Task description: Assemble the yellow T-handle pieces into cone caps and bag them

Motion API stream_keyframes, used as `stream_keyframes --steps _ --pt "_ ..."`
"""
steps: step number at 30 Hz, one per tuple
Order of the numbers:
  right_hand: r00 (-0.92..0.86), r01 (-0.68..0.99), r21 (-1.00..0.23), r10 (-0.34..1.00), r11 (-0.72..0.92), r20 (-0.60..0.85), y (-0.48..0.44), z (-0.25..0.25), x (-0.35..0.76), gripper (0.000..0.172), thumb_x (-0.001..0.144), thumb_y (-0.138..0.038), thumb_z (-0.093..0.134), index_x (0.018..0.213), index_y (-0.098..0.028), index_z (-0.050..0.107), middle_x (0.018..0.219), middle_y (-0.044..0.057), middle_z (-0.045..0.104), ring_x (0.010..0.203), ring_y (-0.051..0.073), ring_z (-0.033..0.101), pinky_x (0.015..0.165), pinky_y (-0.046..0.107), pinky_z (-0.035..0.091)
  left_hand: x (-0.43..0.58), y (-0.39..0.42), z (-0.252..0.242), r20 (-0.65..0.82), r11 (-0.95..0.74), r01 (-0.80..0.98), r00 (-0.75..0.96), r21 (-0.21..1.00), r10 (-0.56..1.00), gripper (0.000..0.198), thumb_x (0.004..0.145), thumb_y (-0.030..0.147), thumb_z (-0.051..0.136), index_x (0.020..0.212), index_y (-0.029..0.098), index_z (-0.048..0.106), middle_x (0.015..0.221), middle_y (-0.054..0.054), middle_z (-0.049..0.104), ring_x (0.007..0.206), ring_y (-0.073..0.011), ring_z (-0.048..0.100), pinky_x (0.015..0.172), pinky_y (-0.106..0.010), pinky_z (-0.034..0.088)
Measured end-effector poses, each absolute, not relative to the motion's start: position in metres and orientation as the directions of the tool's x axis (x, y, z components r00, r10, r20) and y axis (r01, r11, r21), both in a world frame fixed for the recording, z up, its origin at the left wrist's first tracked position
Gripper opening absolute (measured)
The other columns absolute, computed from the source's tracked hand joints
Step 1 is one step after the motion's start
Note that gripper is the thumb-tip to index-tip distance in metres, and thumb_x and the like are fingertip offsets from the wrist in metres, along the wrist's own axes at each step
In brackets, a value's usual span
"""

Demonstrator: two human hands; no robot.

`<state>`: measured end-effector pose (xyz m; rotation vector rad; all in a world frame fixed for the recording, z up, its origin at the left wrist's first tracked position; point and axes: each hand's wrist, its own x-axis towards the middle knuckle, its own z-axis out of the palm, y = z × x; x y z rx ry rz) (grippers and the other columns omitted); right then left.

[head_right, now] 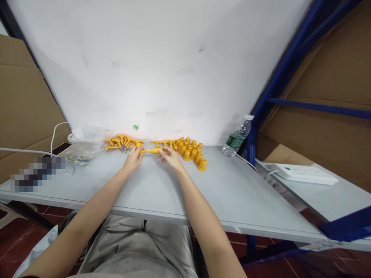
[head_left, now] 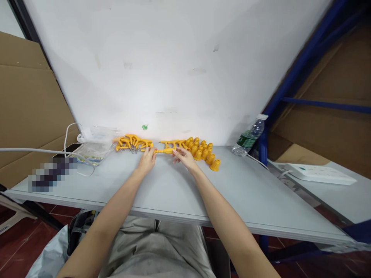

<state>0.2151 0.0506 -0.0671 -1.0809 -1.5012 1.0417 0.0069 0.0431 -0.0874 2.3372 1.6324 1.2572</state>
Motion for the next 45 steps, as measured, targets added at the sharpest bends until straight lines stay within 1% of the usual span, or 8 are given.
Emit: stream_keyframes --steps 4,7,11,14,16,18,32,45 --pt "-0.055 0.183 -0.965 0.982 0.19 0.183 0.0493 -0.0685 0.2119 0.055 0.071 -0.075 0.057 0.063 -0.021 0.052 0.049 0.0 0.056 0.039 0.013 0.051 0.046 0.028 0.038 0.0086 0.0407 -0.0852 0.587 -0.488 0.756 0.172 0.437 0.791 0.023 0.091 0.019 0.046 0.11 0.02 0.059 0.101 -0.007 0.055 0.088 -0.0189 0.061 0.08 -0.03 0.05" --pt "-0.013 0.199 -0.968 0.988 0.151 0.152 0.0473 -0.0667 0.2106 0.057 0.074 -0.077 0.052 0.056 -0.023 0.044 0.042 -0.001 0.05 0.036 0.013 0.045 0.044 0.029 0.036 0.0113 0.0403 -0.0855 0.595 -0.503 0.741 0.176 0.445 0.784 0.023 0.091 0.017 0.047 0.11 0.02 0.059 0.101 -0.007 0.055 0.088 -0.0179 0.06 0.081 -0.03 0.05" --pt "-0.026 0.214 -0.973 0.996 0.084 0.081 0.048 -0.0649 0.2122 0.058 0.079 -0.075 0.047 0.066 -0.019 0.055 0.052 0.004 0.06 0.037 0.014 0.051 0.043 0.028 0.037 0.0122 0.0429 -0.0878 0.606 -0.493 0.741 0.147 0.457 0.782 0.023 0.09 0.018 0.047 0.11 0.02 0.059 0.102 -0.007 0.055 0.09 -0.019 0.06 0.083 -0.032 0.05" --pt "-0.058 0.188 -0.976 0.993 0.111 0.102 0.05 -0.0649 0.2159 0.053 0.082 -0.067 0.053 0.097 -0.017 0.065 0.081 0.008 0.072 0.048 0.014 0.062 0.048 0.026 0.043 0.0104 0.0454 -0.0891 0.611 -0.484 0.743 0.13 0.462 0.781 0.023 0.091 0.02 0.047 0.111 0.02 0.059 0.103 -0.008 0.055 0.095 -0.0207 0.06 0.085 -0.034 0.05" --pt "-0.105 0.161 -0.972 0.982 0.171 0.156 0.051 -0.0657 0.2182 0.053 0.081 -0.058 0.06 0.119 -0.02 0.061 0.1 0.008 0.072 0.059 0.015 0.068 0.056 0.026 0.048 0.009 0.0466 -0.0897 0.611 -0.483 0.739 0.122 0.47 0.782 0.023 0.091 0.02 0.046 0.111 0.02 0.059 0.104 -0.009 0.055 0.096 -0.0208 0.059 0.085 -0.034 0.05" --pt "-0.153 0.144 -0.965 0.968 0.22 0.197 0.0517 -0.0672 0.2196 0.057 0.08 -0.052 0.065 0.128 -0.023 0.058 0.109 0.007 0.07 0.068 0.015 0.07 0.062 0.027 0.051 0.0081 0.0474 -0.0904 0.614 -0.486 0.732 0.118 0.477 0.781 0.023 0.092 0.022 0.047 0.111 0.02 0.059 0.105 -0.009 0.055 0.095 -0.0205 0.059 0.085 -0.034 0.05" --pt "-0.129 0.12 -0.963 0.966 0.24 0.225 0.0551 -0.0731 0.2167 0.054 0.078 -0.049 0.068 0.124 -0.021 0.062 0.11 0.01 0.07 0.066 0.017 0.069 0.067 0.033 0.056 0.0092 0.046 -0.0898 0.623 -0.495 0.716 0.108 0.492 0.775 0.021 0.091 0.024 0.051 0.11 0.019 0.059 0.104 -0.008 0.056 0.095 -0.0198 0.059 0.087 -0.034 0.049" --pt "-0.073 0.03 -0.986 0.984 0.163 0.16 0.054 -0.0709 0.212 0.055 0.067 -0.063 0.071 0.098 -0.017 0.066 0.078 0.006 0.072 0.058 0.016 0.067 0.058 0.028 0.052 0.0096 0.0464 -0.0901 0.621 -0.501 0.716 0.12 0.486 0.774 0.021 0.091 0.025 0.052 0.111 0.019 0.059 0.103 -0.008 0.055 0.096 -0.0198 0.059 0.087 -0.033 0.049"
